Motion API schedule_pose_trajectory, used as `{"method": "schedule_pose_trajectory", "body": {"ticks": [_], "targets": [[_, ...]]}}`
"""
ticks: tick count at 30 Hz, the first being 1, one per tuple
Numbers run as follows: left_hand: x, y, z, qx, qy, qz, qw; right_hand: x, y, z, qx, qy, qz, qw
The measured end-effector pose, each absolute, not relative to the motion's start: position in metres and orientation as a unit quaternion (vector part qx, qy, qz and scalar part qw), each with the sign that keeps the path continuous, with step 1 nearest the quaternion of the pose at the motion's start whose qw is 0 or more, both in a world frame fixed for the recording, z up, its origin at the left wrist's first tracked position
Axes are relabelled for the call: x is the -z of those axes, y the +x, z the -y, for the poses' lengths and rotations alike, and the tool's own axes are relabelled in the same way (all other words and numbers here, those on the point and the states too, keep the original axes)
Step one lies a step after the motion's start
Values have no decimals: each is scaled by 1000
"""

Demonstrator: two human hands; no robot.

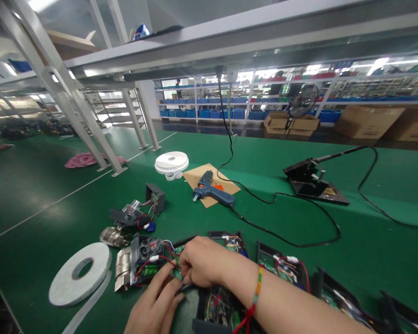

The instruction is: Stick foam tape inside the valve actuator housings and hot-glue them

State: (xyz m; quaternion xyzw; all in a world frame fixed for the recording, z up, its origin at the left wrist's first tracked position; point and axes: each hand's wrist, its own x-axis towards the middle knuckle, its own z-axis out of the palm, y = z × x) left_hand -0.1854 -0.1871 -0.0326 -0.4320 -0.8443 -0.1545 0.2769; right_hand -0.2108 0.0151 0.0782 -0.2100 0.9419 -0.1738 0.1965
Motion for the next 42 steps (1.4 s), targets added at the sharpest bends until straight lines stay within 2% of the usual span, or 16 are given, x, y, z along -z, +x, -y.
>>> {"method": "schedule_pose_trajectory", "body": {"ticks": [4,13,18,24,28,31,34,39,42], "targets": [[39,-187,188,158,-437,833,300,-82,-209,-20,160,-231,-936,212],[34,-187,185,157,-446,830,295,-87,-211,-20,90,-247,-948,179],[34,-187,184,154,-436,828,316,-90,-219,-22,108,-235,-947,191],[-22,-202,228,96,-484,786,372,-113,-211,-60,165,-156,-968,105],[-52,-238,252,37,-486,810,325,-108,-200,-76,157,-113,-972,134],[-47,-259,248,2,-533,794,292,-98,-197,-80,143,-83,-973,160],[-33,-257,233,11,-501,804,321,-93,-198,-84,124,-55,-979,154],[-22,-215,205,11,-346,877,333,-97,-192,-82,107,-15,-988,113],[-18,-196,201,16,-360,880,310,-99,-182,-74,131,-36,-987,81]]}}
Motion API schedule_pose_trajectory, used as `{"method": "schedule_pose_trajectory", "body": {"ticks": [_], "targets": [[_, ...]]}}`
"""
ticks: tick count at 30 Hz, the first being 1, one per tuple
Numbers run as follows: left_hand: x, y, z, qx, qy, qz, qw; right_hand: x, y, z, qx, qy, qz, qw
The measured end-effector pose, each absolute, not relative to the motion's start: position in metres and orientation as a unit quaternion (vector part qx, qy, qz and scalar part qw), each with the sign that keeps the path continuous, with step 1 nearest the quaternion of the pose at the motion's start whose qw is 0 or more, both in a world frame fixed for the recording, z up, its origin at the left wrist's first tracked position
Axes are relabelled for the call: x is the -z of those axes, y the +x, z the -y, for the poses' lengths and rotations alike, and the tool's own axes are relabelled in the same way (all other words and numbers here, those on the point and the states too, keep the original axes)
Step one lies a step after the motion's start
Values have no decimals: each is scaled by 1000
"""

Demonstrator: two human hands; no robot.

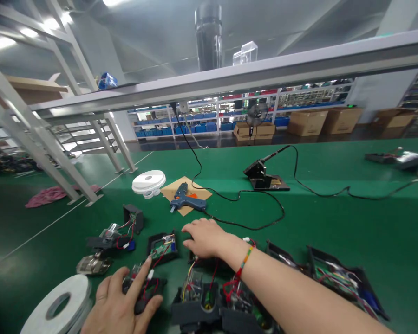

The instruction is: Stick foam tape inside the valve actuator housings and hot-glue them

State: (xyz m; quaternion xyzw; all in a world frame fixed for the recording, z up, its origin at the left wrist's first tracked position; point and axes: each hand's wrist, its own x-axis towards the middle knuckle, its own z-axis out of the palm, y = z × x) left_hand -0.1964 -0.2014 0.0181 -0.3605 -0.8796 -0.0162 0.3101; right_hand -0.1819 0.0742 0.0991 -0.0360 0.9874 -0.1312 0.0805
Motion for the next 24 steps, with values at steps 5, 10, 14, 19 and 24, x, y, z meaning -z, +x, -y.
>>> {"method": "schedule_pose_trajectory", "body": {"ticks": [5,10,14,19,24], "targets": [[-10,-202,213,120,-373,876,282,-89,-170,-69,164,-49,-980,104],[-19,-213,199,336,-326,877,105,-79,-169,-70,181,-69,-973,123],[-28,-208,176,380,-329,863,49,-76,-166,-76,190,-71,-974,105],[-27,-197,152,382,-329,862,50,-68,-158,-94,201,-43,-973,100],[-23,-190,136,398,-359,843,47,-70,-142,-110,203,-12,-972,120]]}}
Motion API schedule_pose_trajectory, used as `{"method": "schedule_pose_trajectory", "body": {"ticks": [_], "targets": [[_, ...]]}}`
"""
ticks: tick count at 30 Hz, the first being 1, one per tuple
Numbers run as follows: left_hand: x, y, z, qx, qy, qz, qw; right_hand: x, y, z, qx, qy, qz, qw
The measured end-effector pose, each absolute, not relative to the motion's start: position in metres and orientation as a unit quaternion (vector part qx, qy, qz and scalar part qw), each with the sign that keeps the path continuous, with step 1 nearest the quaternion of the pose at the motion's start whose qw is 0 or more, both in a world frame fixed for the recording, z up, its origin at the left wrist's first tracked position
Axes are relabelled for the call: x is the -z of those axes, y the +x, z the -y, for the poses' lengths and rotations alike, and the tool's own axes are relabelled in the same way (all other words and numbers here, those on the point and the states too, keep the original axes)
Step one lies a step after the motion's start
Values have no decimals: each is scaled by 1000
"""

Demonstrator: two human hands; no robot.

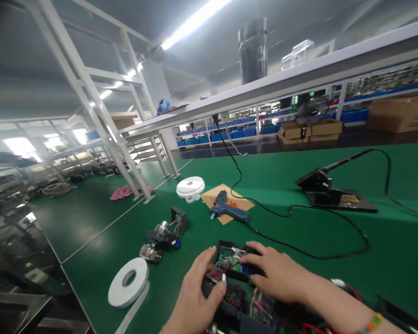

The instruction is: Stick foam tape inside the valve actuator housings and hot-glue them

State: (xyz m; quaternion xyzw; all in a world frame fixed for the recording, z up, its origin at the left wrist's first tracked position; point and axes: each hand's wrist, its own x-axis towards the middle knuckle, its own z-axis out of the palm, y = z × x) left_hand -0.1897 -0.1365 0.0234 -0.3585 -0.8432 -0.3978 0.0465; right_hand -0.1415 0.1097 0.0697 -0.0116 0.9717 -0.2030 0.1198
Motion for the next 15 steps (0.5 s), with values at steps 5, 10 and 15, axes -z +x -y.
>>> {"method": "schedule_pose_trajectory", "body": {"ticks": [5,10,15], "targets": [[-43,-226,179,315,-249,872,280,-80,-138,-127,206,18,-972,116],[-48,-286,241,241,-68,925,286,-112,-198,-92,255,-37,-966,-18],[-34,-312,237,216,-70,953,201,-116,-303,-4,270,-90,-958,-32]]}}
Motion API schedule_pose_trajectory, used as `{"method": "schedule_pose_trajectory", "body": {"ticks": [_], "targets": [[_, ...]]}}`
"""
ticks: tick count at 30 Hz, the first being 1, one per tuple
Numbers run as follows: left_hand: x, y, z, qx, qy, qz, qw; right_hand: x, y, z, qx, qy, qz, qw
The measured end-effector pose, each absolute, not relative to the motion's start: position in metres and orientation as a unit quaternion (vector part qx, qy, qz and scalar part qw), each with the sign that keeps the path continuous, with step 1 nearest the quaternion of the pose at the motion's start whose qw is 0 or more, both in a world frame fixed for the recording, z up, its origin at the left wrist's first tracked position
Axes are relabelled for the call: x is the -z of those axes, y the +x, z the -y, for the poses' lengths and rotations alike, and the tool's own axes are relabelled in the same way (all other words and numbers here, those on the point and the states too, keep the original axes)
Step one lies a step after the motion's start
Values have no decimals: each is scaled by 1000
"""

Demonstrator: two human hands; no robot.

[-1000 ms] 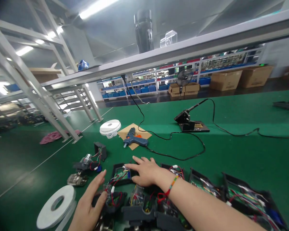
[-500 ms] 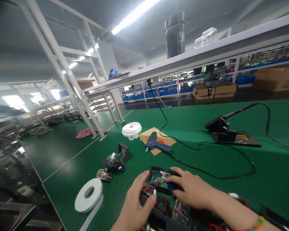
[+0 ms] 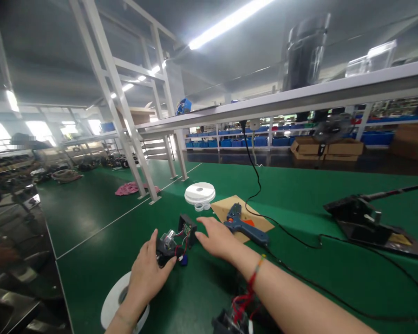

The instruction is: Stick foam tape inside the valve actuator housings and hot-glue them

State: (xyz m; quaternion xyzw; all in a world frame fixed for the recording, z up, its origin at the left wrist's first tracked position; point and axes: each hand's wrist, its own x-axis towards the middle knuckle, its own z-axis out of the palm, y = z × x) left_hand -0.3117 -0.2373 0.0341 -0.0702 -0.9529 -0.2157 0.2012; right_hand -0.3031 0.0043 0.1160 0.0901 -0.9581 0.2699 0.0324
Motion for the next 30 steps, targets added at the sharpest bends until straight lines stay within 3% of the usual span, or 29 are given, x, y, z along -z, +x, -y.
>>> {"method": "schedule_pose_trajectory", "body": {"ticks": [5,10,18,21,26,30], "targets": [[-27,-323,222,211,-40,958,192,-92,-367,39,-252,70,965,30],[-21,-333,239,253,-80,948,174,-81,-359,23,-234,42,971,24],[-24,-330,259,286,-210,925,134,-72,-281,-11,-144,41,979,-136],[-33,-316,253,281,-231,916,172,-74,-263,-8,-93,64,981,-161],[-29,-260,250,263,-232,874,336,-82,-254,0,-42,97,984,-146],[0,-227,247,196,-269,903,271,-86,-251,0,-44,114,986,-118]]}}
